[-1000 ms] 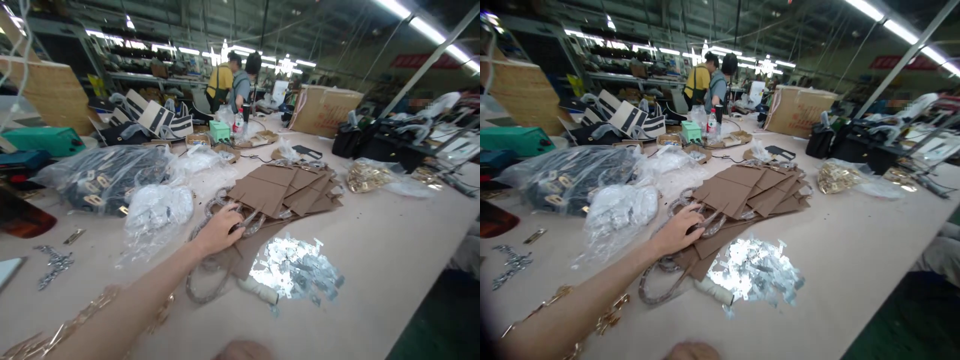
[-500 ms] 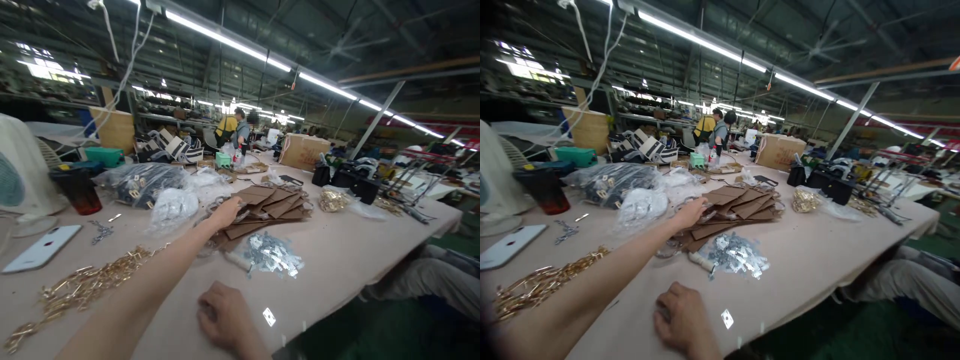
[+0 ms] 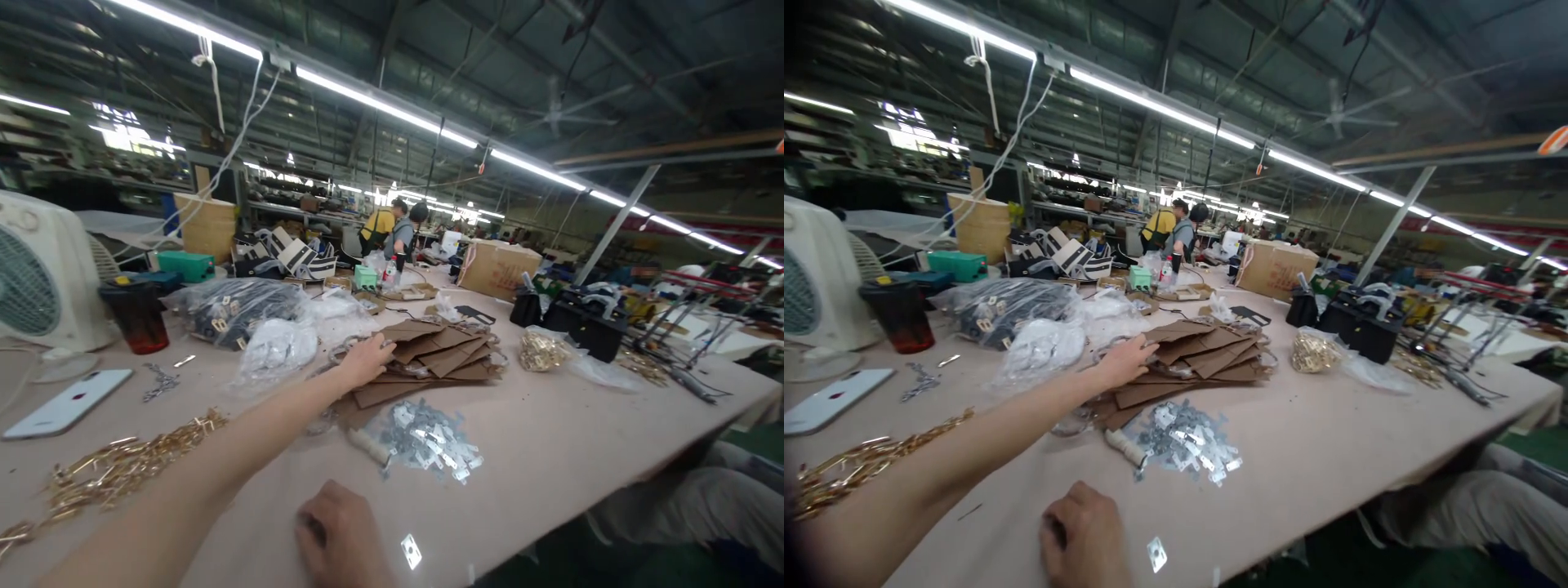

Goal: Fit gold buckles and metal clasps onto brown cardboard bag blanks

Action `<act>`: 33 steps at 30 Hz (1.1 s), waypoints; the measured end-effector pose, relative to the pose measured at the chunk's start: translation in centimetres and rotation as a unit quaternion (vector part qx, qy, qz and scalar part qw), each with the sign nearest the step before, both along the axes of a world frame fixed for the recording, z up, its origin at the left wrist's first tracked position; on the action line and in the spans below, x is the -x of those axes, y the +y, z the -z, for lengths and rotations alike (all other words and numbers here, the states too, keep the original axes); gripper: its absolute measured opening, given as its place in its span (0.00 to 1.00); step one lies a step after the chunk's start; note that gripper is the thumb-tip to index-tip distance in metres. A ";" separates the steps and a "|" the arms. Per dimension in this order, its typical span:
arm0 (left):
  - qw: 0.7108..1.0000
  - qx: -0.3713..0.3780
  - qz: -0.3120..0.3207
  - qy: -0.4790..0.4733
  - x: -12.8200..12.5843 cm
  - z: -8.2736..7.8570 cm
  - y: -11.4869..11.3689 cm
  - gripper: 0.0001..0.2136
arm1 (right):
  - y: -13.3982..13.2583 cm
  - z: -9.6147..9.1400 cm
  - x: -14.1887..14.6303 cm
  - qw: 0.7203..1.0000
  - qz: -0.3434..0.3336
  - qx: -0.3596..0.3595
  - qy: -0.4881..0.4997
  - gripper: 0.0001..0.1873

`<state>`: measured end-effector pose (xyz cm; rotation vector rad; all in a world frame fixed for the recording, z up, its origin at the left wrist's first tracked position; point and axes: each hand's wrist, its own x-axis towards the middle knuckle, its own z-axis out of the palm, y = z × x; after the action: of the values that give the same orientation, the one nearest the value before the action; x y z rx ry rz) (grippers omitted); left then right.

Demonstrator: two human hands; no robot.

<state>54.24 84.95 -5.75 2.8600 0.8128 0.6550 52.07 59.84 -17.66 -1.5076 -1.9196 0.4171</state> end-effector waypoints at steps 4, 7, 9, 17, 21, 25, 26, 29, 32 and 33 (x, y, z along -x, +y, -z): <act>0.999 -0.024 -0.009 -0.037 -0.3 -1.8 2.8 0.24 | 0.2 0.8 -0.7 0.980 -0.023 -0.098 0.174 0.12; 0.999 -0.033 0.010 -0.036 0.0 -3.6 5.9 0.23 | 0.5 -1.6 -3.5 0.951 0.014 -0.155 0.267 0.12; 0.999 -0.030 0.015 -0.018 0.3 -4.3 7.5 0.21 | 1.7 -4.2 -6.8 0.953 0.080 -0.161 0.244 0.09; 0.995 -0.018 -0.052 0.078 0.6 -4.4 8.9 0.13 | 15.2 -6.9 -22.1 0.966 0.199 -0.163 -0.017 0.20; 0.992 -0.041 -0.061 0.103 0.1 -5.3 9.2 0.15 | 20.2 -6.2 -25.8 0.935 0.195 -0.161 -0.248 0.30; 0.987 -0.057 -0.049 0.140 -0.1 -5.8 9.2 0.16 | 21.9 -6.5 -27.4 0.924 0.195 -0.151 -0.291 0.16; 0.986 -0.060 -0.046 0.149 -0.2 -5.8 9.0 0.15 | 22.1 -6.7 -27.6 0.924 0.202 -0.153 -0.286 0.15; 0.983 -0.068 -0.039 0.164 -1.2 -5.5 8.0 0.19 | 22.3 -7.6 -27.7 0.920 0.225 -0.165 -0.277 0.13; 0.984 -0.083 -0.036 0.154 -3.2 -4.9 6.5 0.30 | 22.3 -8.7 -27.4 0.919 0.220 -0.176 -0.275 0.12; 0.984 -0.088 -0.036 0.150 -4.0 -4.7 6.1 0.30 | 22.3 -9.1 -27.2 0.920 0.213 -0.178 -0.276 0.12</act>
<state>58.22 91.03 -1.08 3.1519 0.9458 0.3190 79.29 82.13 -8.52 -1.8419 -1.8396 -0.5838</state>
